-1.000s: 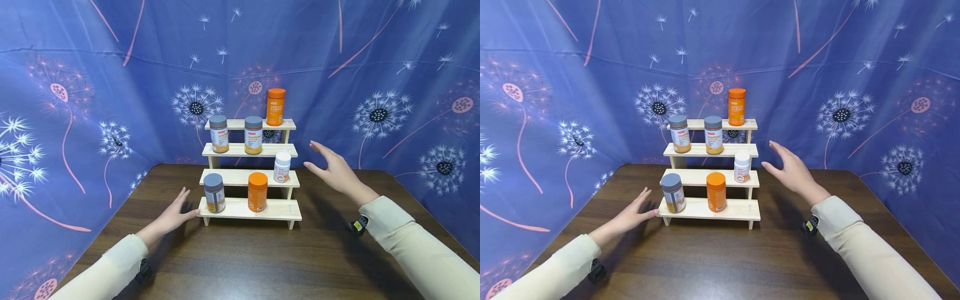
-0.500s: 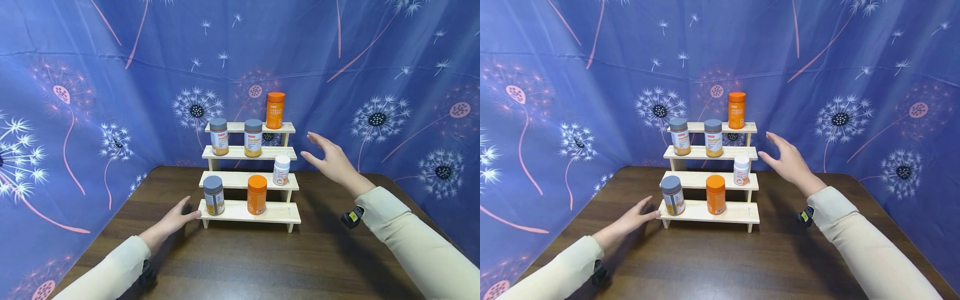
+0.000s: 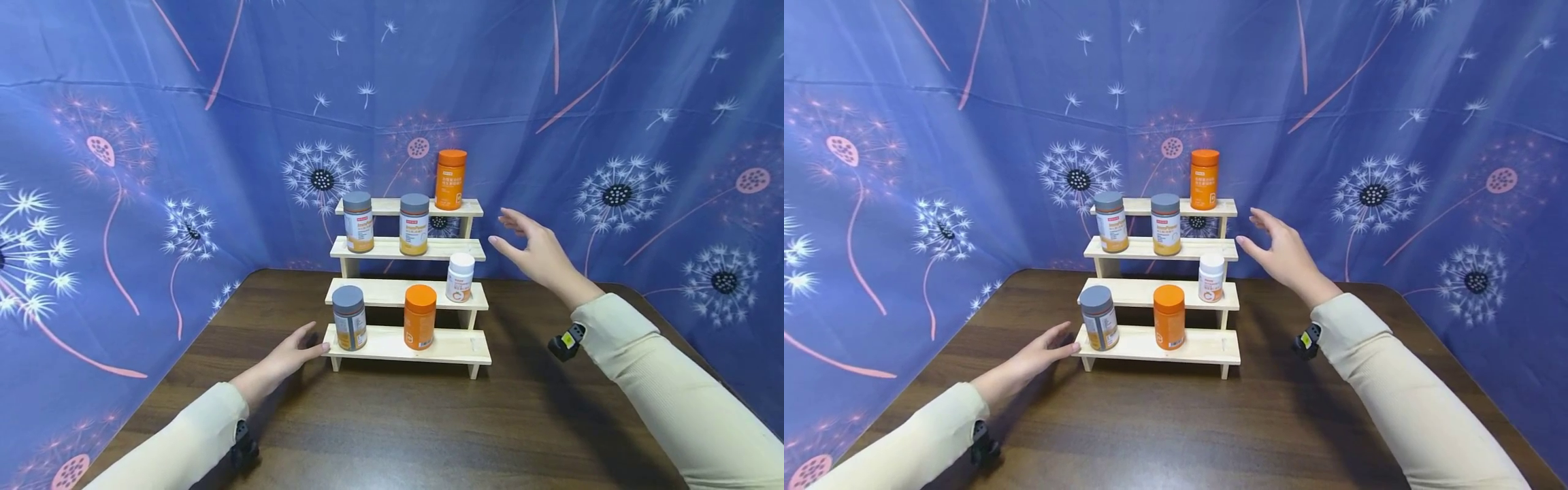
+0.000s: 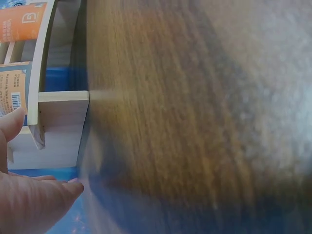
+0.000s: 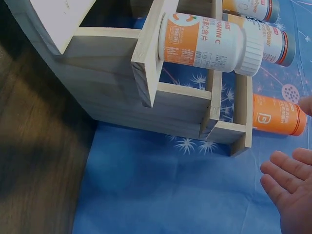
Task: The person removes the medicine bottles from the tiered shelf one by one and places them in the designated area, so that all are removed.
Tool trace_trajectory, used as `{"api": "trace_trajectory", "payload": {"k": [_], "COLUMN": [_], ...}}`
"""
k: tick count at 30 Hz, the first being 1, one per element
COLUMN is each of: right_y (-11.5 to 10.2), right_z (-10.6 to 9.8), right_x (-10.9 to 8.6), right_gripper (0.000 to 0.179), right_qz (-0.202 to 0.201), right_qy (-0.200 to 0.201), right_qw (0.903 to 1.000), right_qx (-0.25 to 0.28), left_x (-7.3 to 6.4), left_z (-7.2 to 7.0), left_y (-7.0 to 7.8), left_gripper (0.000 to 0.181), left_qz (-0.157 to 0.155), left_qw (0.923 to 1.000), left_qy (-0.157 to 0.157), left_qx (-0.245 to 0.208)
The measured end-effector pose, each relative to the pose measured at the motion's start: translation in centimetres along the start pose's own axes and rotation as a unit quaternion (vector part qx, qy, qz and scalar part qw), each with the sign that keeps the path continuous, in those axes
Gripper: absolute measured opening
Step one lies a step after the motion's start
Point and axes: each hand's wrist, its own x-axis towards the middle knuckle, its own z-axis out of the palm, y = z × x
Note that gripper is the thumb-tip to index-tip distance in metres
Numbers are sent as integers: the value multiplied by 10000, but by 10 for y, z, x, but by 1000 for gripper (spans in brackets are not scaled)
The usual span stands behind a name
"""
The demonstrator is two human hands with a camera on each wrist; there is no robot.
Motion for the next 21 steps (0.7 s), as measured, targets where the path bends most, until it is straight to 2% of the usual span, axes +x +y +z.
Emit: {"api": "trace_trajectory", "payload": {"k": [10, 21], "right_y": [-1, -2], "right_z": [1, -1], "right_x": [19, 38], "right_gripper": [67, 66], "right_qz": [-7, 254], "right_qy": [101, 241], "right_qw": [9999, 9987], "right_qx": [25, 368], "left_x": [3, 6], "left_z": [5, 11], "left_y": [-3, -7], "left_gripper": [74, 67], "left_qz": [173, 45], "left_qw": [9993, 9949], "left_qy": [206, -67], "left_qx": [-266, -1005]}}
